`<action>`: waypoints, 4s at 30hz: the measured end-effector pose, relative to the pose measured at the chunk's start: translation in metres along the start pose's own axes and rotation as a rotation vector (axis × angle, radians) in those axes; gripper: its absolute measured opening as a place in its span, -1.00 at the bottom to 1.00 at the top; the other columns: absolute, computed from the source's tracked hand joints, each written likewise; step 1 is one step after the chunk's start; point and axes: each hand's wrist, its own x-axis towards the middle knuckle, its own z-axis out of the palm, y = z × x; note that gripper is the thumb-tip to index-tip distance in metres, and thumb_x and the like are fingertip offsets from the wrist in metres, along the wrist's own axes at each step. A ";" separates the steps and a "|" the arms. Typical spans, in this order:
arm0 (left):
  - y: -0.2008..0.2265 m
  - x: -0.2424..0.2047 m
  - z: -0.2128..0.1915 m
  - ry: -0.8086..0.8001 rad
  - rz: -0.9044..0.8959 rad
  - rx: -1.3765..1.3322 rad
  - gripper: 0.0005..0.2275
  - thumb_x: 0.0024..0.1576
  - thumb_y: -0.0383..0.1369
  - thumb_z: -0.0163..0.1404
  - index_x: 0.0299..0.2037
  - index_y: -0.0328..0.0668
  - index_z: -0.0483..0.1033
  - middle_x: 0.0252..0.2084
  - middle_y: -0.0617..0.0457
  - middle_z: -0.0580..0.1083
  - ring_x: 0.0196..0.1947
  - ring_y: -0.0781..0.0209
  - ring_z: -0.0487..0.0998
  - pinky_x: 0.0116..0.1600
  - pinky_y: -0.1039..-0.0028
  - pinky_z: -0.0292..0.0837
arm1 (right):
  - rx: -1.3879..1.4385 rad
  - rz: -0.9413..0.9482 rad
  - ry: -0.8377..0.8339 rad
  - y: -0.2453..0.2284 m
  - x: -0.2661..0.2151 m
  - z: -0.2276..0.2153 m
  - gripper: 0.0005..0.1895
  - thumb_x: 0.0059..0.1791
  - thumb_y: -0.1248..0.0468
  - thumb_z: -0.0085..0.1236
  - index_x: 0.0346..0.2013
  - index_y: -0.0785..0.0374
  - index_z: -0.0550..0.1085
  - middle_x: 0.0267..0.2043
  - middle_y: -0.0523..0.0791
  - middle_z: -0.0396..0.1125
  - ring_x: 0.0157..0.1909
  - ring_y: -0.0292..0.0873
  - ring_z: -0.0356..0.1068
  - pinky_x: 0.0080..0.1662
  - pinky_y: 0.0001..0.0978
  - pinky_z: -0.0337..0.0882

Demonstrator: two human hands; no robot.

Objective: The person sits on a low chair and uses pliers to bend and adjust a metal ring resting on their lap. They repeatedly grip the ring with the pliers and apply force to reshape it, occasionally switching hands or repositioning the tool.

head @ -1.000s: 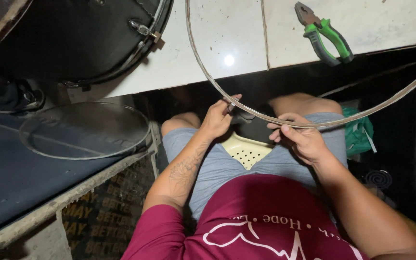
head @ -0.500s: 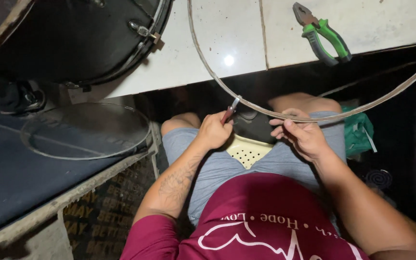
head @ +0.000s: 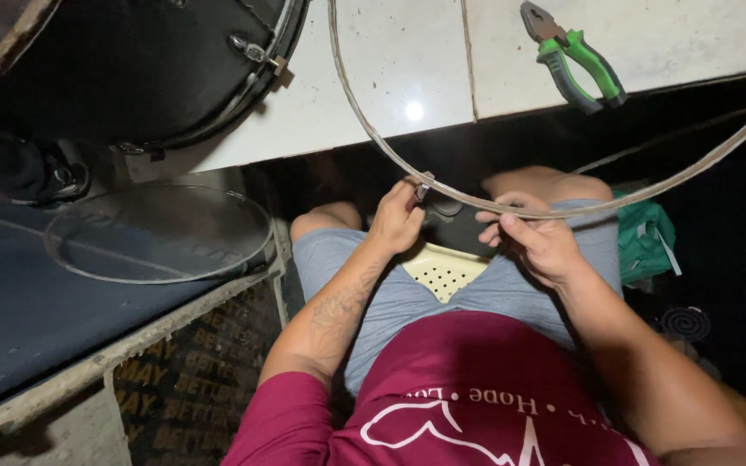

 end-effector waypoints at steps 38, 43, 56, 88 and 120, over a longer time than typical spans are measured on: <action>-0.055 -0.036 0.034 -0.057 -0.128 -0.012 -0.87 -0.01 -0.40 -0.13 -0.31 -0.25 0.37 -0.35 -0.26 0.33 -0.27 -0.39 0.45 -0.17 0.04 0.41 | -0.120 -0.007 -0.008 0.005 0.009 0.005 -0.65 0.11 0.23 0.09 0.12 0.35 0.32 -0.04 0.24 0.44 -0.28 -0.04 0.55 -0.24 -0.35 0.60; -0.021 -0.017 0.029 -0.040 -0.106 -0.010 -0.94 -0.02 -0.43 -0.12 -0.42 -0.25 0.31 -0.41 -0.26 0.30 -0.32 -0.39 0.42 -0.21 0.05 0.38 | -0.148 -0.017 -0.015 0.001 0.009 0.007 -0.66 0.12 0.25 0.06 0.13 0.37 0.32 -0.05 0.26 0.44 -0.28 -0.02 0.55 -0.24 -0.32 0.60; -0.015 -0.016 0.021 -0.028 -0.165 -0.056 -0.87 -0.08 -0.48 -0.09 -0.33 -0.30 0.42 -0.38 -0.27 0.38 -0.28 -0.29 0.50 -0.18 0.11 0.42 | -0.116 0.001 -0.035 0.011 0.011 0.004 -0.67 0.13 0.25 0.06 0.14 0.33 0.31 -0.05 0.22 0.45 -0.25 -0.05 0.56 -0.22 -0.33 0.61; -0.010 -0.033 0.010 -0.100 -0.552 0.136 -0.90 -0.02 -0.40 -0.05 -0.44 -0.16 0.54 -0.51 -0.17 0.48 -0.32 -0.25 0.56 -0.16 0.12 0.46 | -0.106 0.000 -0.076 0.010 0.015 0.011 -0.66 0.15 0.21 0.00 0.15 0.32 0.27 -0.07 0.22 0.47 -0.26 -0.08 0.57 -0.22 -0.41 0.62; -0.031 -0.044 0.035 -0.070 -0.483 0.073 -0.87 -0.05 -0.47 -0.10 -0.38 -0.24 0.52 -0.45 -0.23 0.48 -0.29 -0.27 0.55 -0.13 0.09 0.43 | 0.037 -0.029 0.096 0.018 -0.005 -0.036 -0.73 0.15 0.26 0.07 0.08 0.36 0.42 -0.12 0.15 0.47 -0.27 -0.07 0.58 -0.22 -0.39 0.62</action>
